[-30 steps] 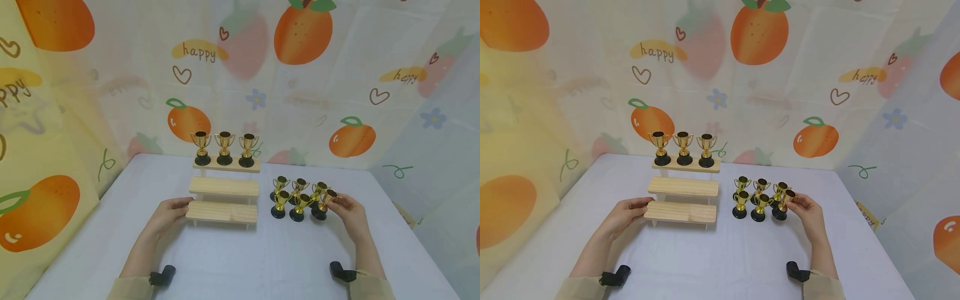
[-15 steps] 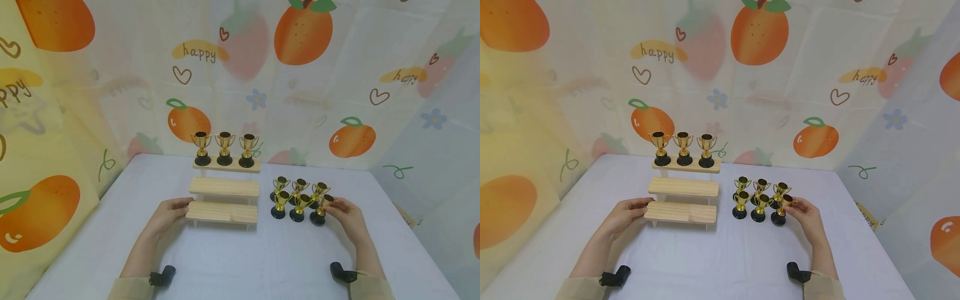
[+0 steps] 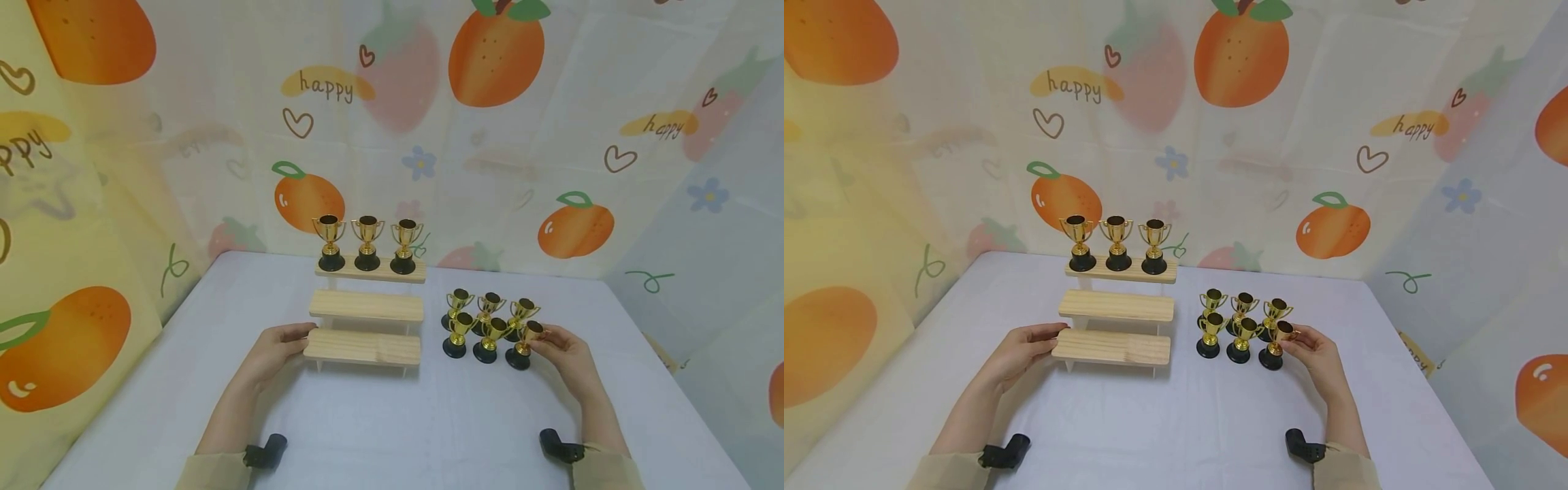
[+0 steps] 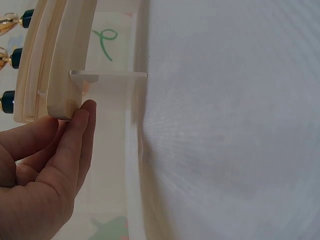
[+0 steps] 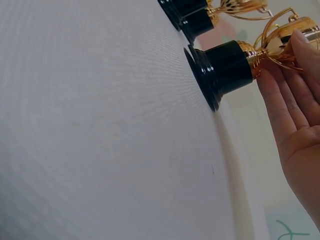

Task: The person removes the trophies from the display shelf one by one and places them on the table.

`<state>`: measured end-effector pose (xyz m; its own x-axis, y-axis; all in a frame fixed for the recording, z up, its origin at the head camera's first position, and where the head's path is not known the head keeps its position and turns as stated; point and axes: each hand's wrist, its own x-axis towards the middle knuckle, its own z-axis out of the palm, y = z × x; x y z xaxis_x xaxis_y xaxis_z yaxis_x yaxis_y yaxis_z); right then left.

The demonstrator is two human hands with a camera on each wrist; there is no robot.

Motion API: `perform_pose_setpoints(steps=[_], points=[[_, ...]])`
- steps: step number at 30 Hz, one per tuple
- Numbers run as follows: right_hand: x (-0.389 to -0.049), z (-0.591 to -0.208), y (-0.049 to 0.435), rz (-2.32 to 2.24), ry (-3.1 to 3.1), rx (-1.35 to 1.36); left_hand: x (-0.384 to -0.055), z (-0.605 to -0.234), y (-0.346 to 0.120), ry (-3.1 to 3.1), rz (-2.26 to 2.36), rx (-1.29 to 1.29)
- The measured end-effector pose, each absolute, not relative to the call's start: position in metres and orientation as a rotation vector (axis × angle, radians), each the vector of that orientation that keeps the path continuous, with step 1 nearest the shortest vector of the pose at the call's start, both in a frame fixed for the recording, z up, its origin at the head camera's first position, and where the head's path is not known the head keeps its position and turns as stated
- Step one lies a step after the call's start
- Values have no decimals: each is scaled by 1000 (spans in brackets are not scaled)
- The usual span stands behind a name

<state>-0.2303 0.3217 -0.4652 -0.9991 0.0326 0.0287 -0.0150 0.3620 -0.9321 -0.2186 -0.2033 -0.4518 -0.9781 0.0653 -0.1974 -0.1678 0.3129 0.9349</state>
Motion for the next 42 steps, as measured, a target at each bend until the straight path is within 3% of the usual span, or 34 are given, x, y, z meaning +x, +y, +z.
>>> perform_pose_setpoints(steps=[42], points=[[-230, -464, 324, 1870, -2384, 146, -218, -451, -203, 2378, 1731, -88]])
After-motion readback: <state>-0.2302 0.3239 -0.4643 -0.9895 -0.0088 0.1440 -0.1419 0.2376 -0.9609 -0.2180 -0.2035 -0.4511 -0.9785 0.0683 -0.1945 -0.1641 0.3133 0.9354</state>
